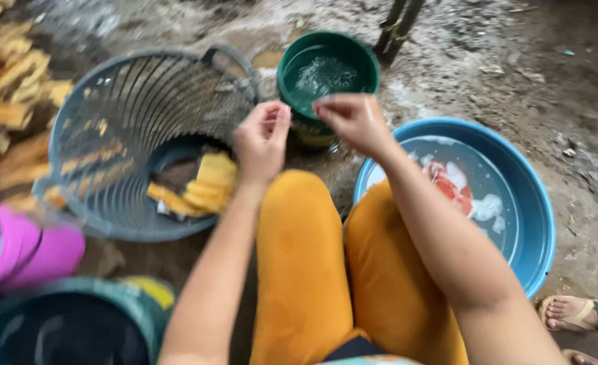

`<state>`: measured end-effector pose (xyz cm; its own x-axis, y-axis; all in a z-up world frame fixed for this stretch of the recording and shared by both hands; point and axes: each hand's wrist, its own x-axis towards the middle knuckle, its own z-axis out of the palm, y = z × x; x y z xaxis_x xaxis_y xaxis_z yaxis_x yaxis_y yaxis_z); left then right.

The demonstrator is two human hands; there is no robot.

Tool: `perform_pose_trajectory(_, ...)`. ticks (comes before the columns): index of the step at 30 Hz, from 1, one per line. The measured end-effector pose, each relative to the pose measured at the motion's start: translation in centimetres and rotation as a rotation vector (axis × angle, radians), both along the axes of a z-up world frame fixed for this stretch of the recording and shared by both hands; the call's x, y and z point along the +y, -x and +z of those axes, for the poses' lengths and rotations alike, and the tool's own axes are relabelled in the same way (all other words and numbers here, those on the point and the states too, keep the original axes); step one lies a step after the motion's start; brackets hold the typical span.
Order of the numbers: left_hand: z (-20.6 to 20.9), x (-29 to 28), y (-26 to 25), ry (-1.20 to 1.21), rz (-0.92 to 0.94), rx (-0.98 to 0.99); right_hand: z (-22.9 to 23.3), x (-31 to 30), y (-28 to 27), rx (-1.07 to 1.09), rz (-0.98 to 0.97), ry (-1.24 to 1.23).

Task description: The person washes clothes by hand in buckets, scrubbing items individually, rinsing them in a larger tub, and placing them into a laundry basket.

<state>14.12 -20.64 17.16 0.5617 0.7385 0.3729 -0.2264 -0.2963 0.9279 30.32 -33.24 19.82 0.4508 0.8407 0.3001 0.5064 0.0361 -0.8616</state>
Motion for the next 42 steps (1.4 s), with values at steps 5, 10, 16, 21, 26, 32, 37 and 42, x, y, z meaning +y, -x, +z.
perform_pose_trajectory(5,-2.8,-1.9,-12.8,0.461,-0.247,-0.094,-0.4,-2.7,-1.2,-0.147,-0.240,0.151)
perform_pose_trajectory(10,-4.3,-1.1,-14.5,0.656,-0.434,0.022,-0.5,-4.2,1.0,-0.243,-0.282,0.131)
perform_pose_trajectory(16,-6.3,-2.5,-10.6,0.518,-0.259,0.102,0.4,-10.4,4.2,-0.152,-0.199,0.525)
perform_pose_trajectory(21,-2.1,-2.3,-6.5,0.230,-0.278,0.169,-1.1,-9.1,2.7,-0.310,-0.201,0.401)
perform_pose_trajectory(26,2.7,-0.3,-0.3,0.042,-0.177,0.208,-3.9,-4.5,3.0,-0.336,-0.112,0.270)
perform_pose_trajectory(32,6.1,-0.9,2.7,-0.260,-0.089,0.517,-8.4,3.5,5.6,-0.456,0.019,0.224)
perform_pose_trajectory(37,7.4,-0.2,3.3,-0.621,-0.249,0.680,-8.6,4.6,3.5,-0.474,0.166,-0.039)
perform_pose_trajectory(42,9.6,0.3,-1.0,-0.398,-0.199,0.896,-8.0,1.3,0.7,-0.497,-0.061,0.244)
